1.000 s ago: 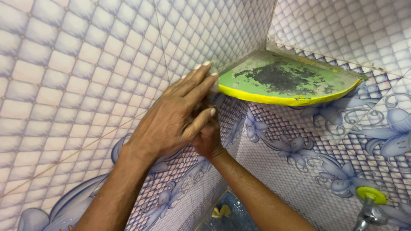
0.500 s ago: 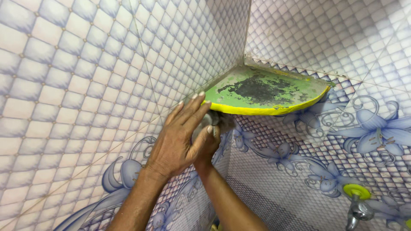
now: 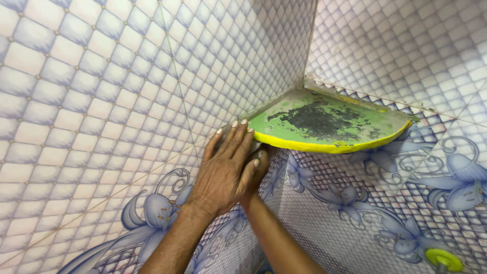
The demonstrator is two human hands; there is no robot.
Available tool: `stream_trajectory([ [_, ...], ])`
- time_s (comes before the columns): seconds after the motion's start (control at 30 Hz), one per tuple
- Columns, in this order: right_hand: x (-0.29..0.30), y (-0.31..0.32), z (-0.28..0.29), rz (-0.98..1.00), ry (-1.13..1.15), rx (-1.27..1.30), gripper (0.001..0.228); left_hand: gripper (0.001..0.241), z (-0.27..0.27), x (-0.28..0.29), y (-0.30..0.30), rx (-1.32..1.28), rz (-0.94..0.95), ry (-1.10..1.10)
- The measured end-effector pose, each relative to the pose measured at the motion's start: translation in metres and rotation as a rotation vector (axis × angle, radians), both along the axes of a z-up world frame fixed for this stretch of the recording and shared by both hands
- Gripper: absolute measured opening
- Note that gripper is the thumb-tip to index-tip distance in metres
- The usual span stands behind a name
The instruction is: The person cleans a wall-mounted corner shelf and the adjacent tiled walls in a bathroom using a cloth and a sponge. They move a green mug and a soap bottle to access the surfaces and wipe them repeatedly.
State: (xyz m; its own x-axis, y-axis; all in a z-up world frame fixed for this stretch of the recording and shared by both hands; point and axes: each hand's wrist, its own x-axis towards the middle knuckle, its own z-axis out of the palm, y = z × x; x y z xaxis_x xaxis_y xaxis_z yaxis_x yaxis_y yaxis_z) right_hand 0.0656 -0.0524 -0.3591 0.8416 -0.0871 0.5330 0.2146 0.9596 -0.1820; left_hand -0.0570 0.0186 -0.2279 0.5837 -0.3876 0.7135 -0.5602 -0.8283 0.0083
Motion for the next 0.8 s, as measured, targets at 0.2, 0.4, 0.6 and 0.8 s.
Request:
stream_trajectory([
  [0.2,-0.024,-0.024,-0.012,-0.527,-0.168,-0.667,0.054,0.063,-0.001,0.009,-0.003,0.047,-0.008,0.082],
  [0.4,-0.049,0.016,-0.007,-1.123,-0.047,-0.916,0.055,0.059,0.002,-0.014,0.009,0.016,-0.030,0.048],
  [0.6,-0.062,-0.004,0.038,-0.711,-0.203,-1.029,0.052,0.058,-0.010,-0.064,0.054,0.127,0.143,0.022],
  [0.8,-0.167,0.080,0.047,-0.806,-0.443,-0.814,0.055,0.063,-0.014,-0.126,0.084,0.120,0.414,-0.165],
])
